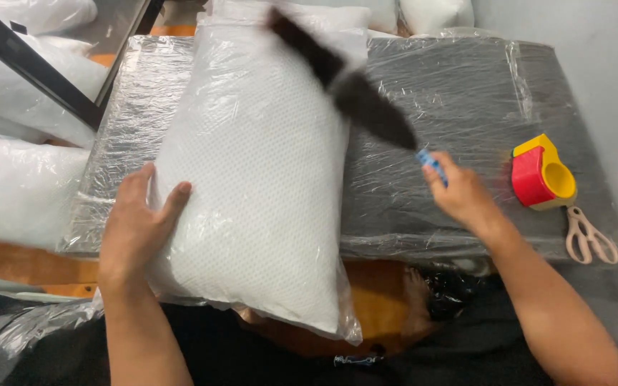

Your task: A person is placing a pillow into a plastic bag, dusting it, and then using a vacuum cleaner to remove the air and compress the pillow for storage or shipping.

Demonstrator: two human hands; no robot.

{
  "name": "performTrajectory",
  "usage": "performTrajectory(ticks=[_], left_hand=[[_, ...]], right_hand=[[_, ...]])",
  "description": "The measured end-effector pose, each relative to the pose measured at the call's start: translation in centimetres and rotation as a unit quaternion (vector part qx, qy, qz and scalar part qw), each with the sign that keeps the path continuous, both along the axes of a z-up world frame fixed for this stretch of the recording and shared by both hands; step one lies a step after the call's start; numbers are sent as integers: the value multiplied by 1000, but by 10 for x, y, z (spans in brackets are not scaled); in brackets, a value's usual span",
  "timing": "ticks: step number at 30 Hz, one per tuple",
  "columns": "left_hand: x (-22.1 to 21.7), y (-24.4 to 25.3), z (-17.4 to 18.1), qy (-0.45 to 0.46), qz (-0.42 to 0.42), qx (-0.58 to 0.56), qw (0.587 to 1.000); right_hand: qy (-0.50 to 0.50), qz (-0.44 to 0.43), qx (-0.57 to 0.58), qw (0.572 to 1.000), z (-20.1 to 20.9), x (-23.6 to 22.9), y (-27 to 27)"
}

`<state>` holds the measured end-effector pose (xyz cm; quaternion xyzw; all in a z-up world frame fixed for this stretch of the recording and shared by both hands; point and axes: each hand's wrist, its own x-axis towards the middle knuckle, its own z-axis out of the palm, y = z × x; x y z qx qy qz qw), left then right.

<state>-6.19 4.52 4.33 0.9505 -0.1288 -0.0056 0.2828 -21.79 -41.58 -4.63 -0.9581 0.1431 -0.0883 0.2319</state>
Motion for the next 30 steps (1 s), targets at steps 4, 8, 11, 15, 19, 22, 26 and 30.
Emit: performTrajectory(ticks=[4,8,11,15,19,22,26,30], left_hand=[[6,7,-11,-29,-2,-7,1000],[9,8,-13,-40,11,-15,999],[2,5,-13,-64,-10,-37,997],[0,4,-21,-155,32,13,987],[-32,-10,-10,-101,100,111,984],[-67,-52,31,-23,24,258,966],[-92,-81,-29,-245,-108,216,939],[-101,-104,-51,-279,-233,175,915]], right_hand=[[-77,-128,-28,988,6,5,-5],[-106,21,-7,994,12,1,30],[-111,70,-58,990,0,11,31],[-17,-117,128,985,-47,37,5],[-102,-114,385,910,-33,36,36],[-95,12,327,940,-4,19,57],[-93,36,281,955,6,14,67],[-84,15,291,953,6,17,59]])
